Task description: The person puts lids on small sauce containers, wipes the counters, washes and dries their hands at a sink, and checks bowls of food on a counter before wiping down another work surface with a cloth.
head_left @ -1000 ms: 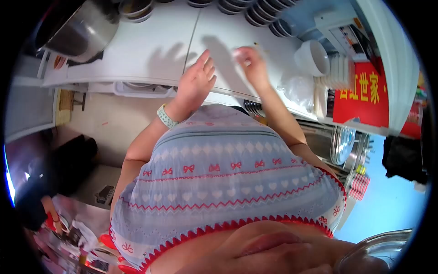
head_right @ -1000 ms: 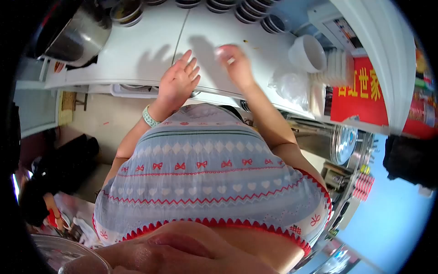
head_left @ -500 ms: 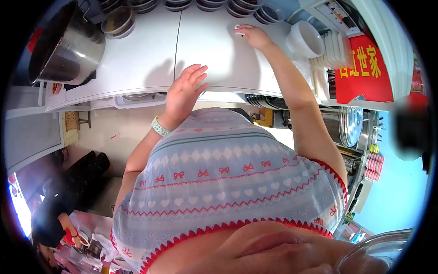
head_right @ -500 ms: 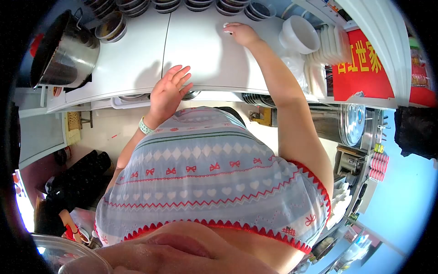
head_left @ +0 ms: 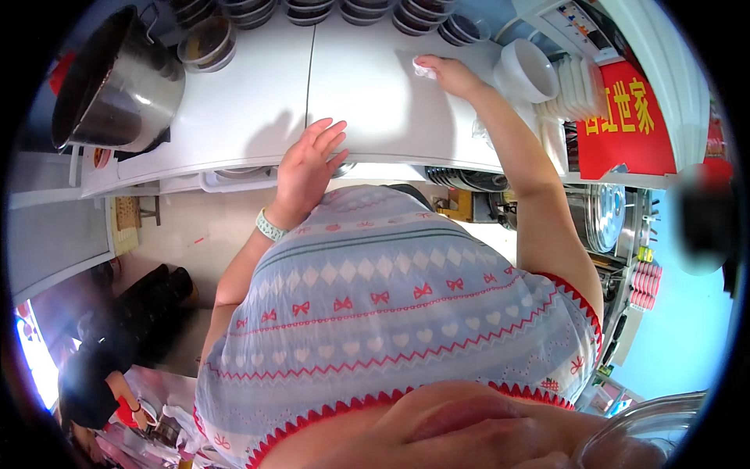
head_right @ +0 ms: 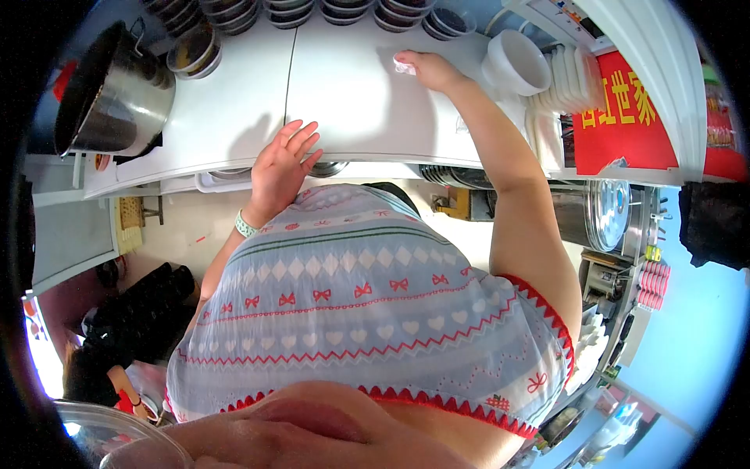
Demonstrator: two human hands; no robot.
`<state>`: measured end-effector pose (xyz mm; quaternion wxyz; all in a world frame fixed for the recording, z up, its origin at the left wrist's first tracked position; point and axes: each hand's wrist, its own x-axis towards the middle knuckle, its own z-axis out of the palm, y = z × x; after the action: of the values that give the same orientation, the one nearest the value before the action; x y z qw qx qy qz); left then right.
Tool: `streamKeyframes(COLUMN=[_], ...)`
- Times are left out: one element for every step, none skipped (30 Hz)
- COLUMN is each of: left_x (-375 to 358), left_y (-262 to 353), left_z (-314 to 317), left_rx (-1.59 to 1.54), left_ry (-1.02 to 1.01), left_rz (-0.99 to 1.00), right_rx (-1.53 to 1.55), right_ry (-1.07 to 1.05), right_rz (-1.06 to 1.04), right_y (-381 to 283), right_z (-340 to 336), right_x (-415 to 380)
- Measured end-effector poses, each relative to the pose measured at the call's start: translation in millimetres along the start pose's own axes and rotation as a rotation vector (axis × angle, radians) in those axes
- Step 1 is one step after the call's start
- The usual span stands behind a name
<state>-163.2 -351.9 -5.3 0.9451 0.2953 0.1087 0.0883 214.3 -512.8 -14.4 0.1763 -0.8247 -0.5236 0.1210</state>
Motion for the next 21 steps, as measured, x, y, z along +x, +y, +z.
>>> streamKeyframes(left_x=[1.4, 2.1, 3.2, 1.3, 0.6, 0.9, 2.3, 4.0, 3.5, 3.9, 2.6, 2.2, 2.9, 2.7, 2.7, 3.9, 5.4, 5.7, 3.7, 1.1, 1.2], left_y=[1.2, 2.0, 2.8, 2.3, 1.2, 0.3, 0.8, 0.9, 0.3, 0.1, -1.0, -1.6, -1.8, -2.9, -3.5, -3.0, -2.6, -3.1, -4.0, -3.7, -1.6], left_z=[-0.9, -0.7, -0.5, -1.2, -2.5, -4.1, -5.2, -5.4, -5.4, -5.5, -6.0, -6.3, -6.5, -7.7, -9.5, -9.7, -9.5, -8.9, -8.8, -8.6, -7.8], left_rx=[-0.006, -0.008, -0.009, -0.008, -0.010, -0.010, -0.009, -0.009, -0.021, -0.035, -0.038, -0.057, -0.075, -0.078, -0.073, -0.067, -0.068, -0.057, -0.045, -0.043, -0.039], left_ry=[-0.009, -0.012, -0.005, 0.005, 0.005, 0.011, 0.016, 0.014, 0.015, 0.015, 0.018, 0.024, 0.027, 0.028, 0.032, 0.033, 0.030, 0.021, 0.014, 0.014, 0.021], left_rz=[0.004, 0.010, 0.008, -0.003, 0.000, -0.005, -0.007, -0.004, -0.011, -0.013, -0.011, -0.011, -0.011, -0.011, -0.013, -0.012, -0.010, 0.006, 0.018, 0.015, 0.014], right_rx=[0.021, 0.015, -0.036, -0.080, -0.082, -0.101, -0.122, -0.125, -0.144, -0.166, -0.167, -0.160, -0.154, -0.155, -0.165, -0.179, -0.183, -0.103, -0.019, -0.017, 0.431], right_ry=[-0.027, -0.027, -0.100, -0.177, -0.178, -0.205, -0.231, -0.229, -0.206, -0.183, -0.187, -0.165, -0.142, -0.144, -0.150, -0.153, -0.152, -0.129, -0.106, -0.105, 0.045], right_rz=[-0.039, -0.044, -0.073, -0.096, -0.098, -0.102, -0.107, -0.110, -0.147, -0.186, -0.189, -0.179, -0.169, -0.169, -0.122, -0.077, -0.077, 0.008, 0.097, 0.099, 0.288], right_y=[-1.5, -3.4, -4.8, -6.9, -9.9, -13.5, -13.9, -13.1, -13.5, -13.5, -13.5, -13.8, -12.9, -12.3, -12.1, -17.0, -21.0, -24.3, -26.8, -20.6, -9.6], right_z=[-4.0, -10.0, -18.4, -20.9, -21.8, -23.4, -25.4, -26.1, -23.5, -21.9, -18.7, -16.2, -14.5, -10.0, -5.0, -5.5, -8.0, -9.8, -8.9, -5.9, -7.0], right_x=[1.6, 4.2, 8.2, 8.7, 11.7, 16.9, 22.8, 24.8, 24.1, 25.1, 24.1, 24.1, 25.6, 25.3, 24.8, 25.6, 25.4, 22.1, 16.9, 11.8, 8.5])
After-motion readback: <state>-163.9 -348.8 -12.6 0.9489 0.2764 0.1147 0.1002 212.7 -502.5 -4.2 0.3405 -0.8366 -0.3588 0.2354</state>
